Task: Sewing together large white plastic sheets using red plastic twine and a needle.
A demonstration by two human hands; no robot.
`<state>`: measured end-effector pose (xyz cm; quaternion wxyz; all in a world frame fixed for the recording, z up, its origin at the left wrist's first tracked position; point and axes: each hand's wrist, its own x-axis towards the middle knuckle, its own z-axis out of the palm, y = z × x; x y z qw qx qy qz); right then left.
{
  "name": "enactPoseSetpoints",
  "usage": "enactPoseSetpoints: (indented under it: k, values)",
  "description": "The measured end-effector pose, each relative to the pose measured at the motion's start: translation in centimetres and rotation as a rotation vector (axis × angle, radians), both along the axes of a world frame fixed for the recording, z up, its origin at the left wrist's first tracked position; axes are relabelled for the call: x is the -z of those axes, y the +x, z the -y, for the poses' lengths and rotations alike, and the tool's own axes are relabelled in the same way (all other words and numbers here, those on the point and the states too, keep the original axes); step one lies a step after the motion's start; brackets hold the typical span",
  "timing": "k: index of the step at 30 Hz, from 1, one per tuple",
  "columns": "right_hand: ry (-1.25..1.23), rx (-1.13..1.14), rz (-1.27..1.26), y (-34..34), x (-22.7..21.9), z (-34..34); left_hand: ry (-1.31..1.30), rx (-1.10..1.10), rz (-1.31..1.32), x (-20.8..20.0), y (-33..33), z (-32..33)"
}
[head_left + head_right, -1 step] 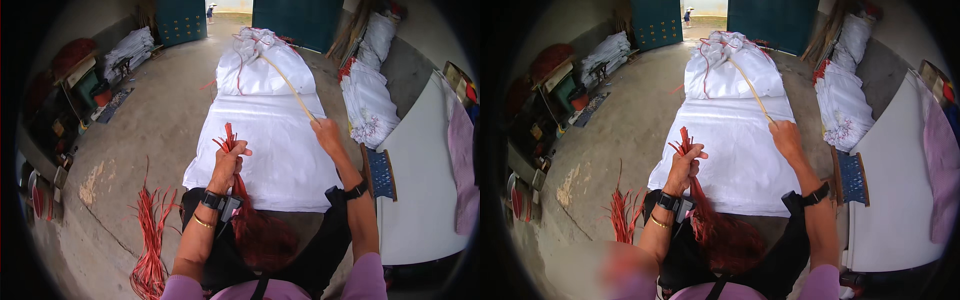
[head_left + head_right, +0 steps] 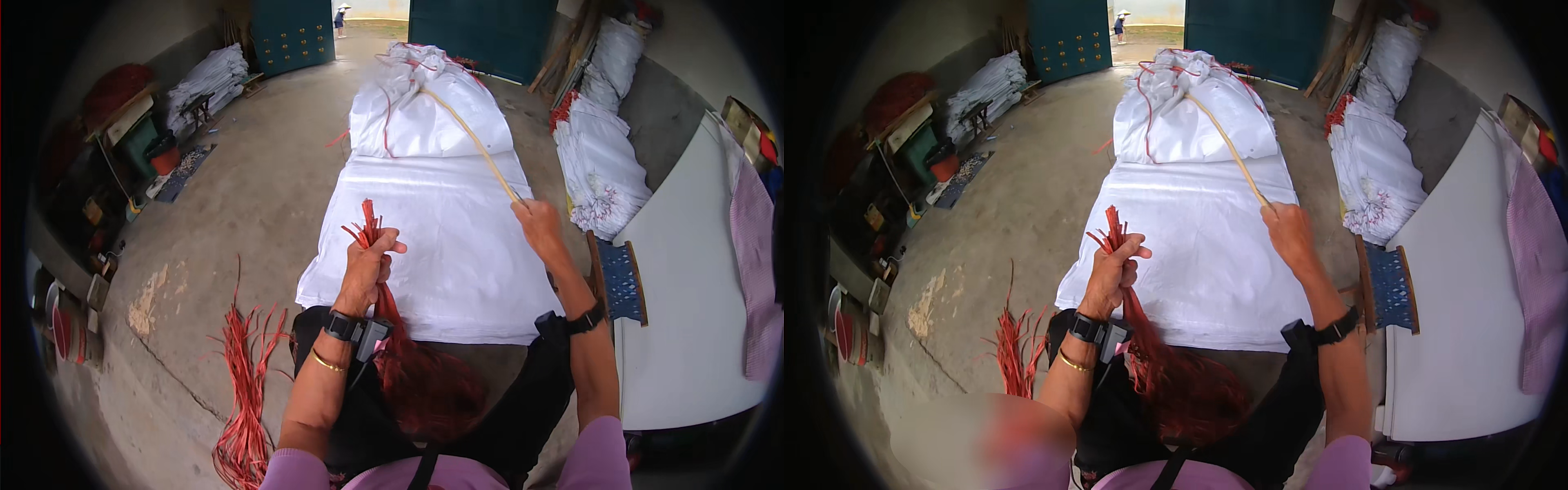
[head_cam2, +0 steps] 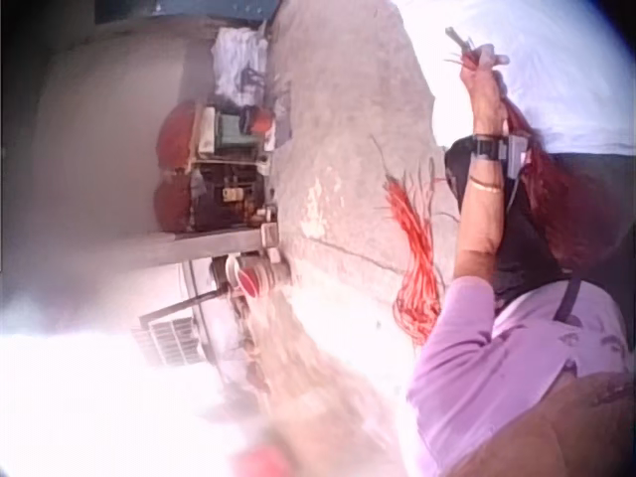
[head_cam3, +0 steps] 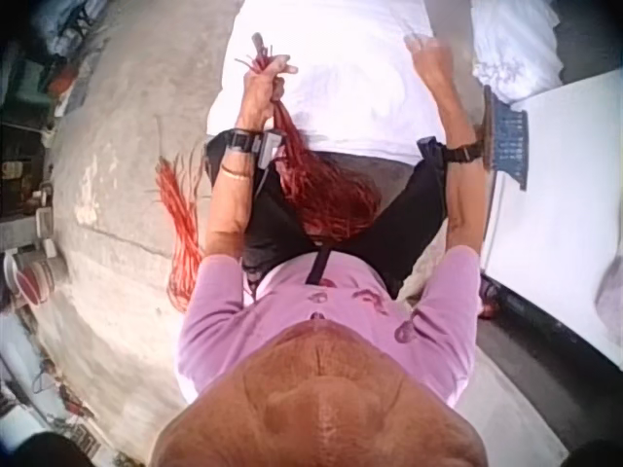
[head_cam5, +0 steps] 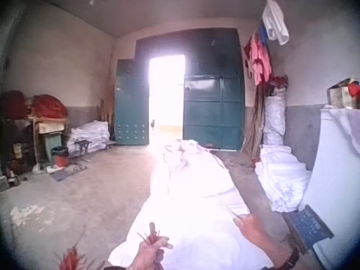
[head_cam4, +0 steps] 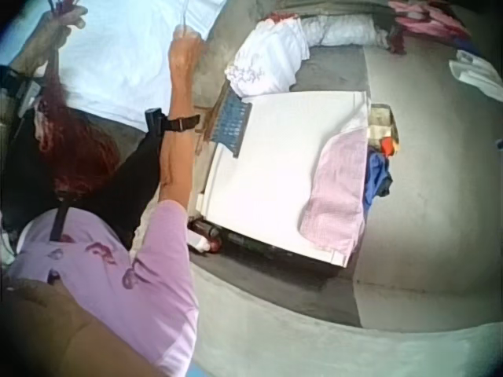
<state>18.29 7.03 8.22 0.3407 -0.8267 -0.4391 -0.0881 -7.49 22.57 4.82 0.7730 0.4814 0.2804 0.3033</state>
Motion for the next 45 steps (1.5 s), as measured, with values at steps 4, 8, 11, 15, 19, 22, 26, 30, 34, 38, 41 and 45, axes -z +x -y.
enactPoseSetpoints:
  k: [4,8,11,15,19,22,26,30,34,38,41,45]
  values:
    - [0.130,0.138,-0.362,-2.2,-0.1,9.1,0.028,-0.015,0.003,0.4,-1.0,0.0]
    - [0.214,0.241,-0.617,-3.3,1.1,21.4,0.037,0.017,-0.003,0.6,-0.3,0.2]
    - [0.364,0.285,-0.792,-3.2,4.0,28.7,0.053,0.010,-0.021,1.1,0.1,0.1]
    - [0.691,0.383,-0.929,-3.8,8.7,31.6,0.009,0.055,-0.060,1.0,-0.5,-0.4]
    - [0.510,0.732,-0.612,-0.8,12.7,36.5,-0.192,0.243,0.047,1.5,2.8,0.6]
    - [-0.132,0.944,-0.119,1.9,16.5,40.2,-0.337,0.338,0.157,2.5,3.6,0.4]
    - [-0.526,1.029,0.278,-0.2,11.7,34.1,-0.374,0.337,0.229,2.2,2.6,0.2]
    - [0.095,0.516,-0.279,-4.9,3.4,21.5,-0.410,0.301,0.261,1.8,2.0,0.8]
    - [0.161,-0.013,-0.567,-11.5,-0.1,9.2,-0.355,0.333,0.265,1.4,1.6,1.3]
    - [0.214,-0.249,-0.690,-13.9,0.8,2.6,-0.355,0.337,0.196,1.5,1.8,1.9]
    - [0.246,-0.299,-0.784,-14.8,1.1,0.2,-0.356,0.406,0.144,1.6,1.4,2.3]
    - [0.306,-0.339,-0.797,-14.3,3.8,-1.6,-0.327,0.361,0.032,1.4,1.7,3.9]
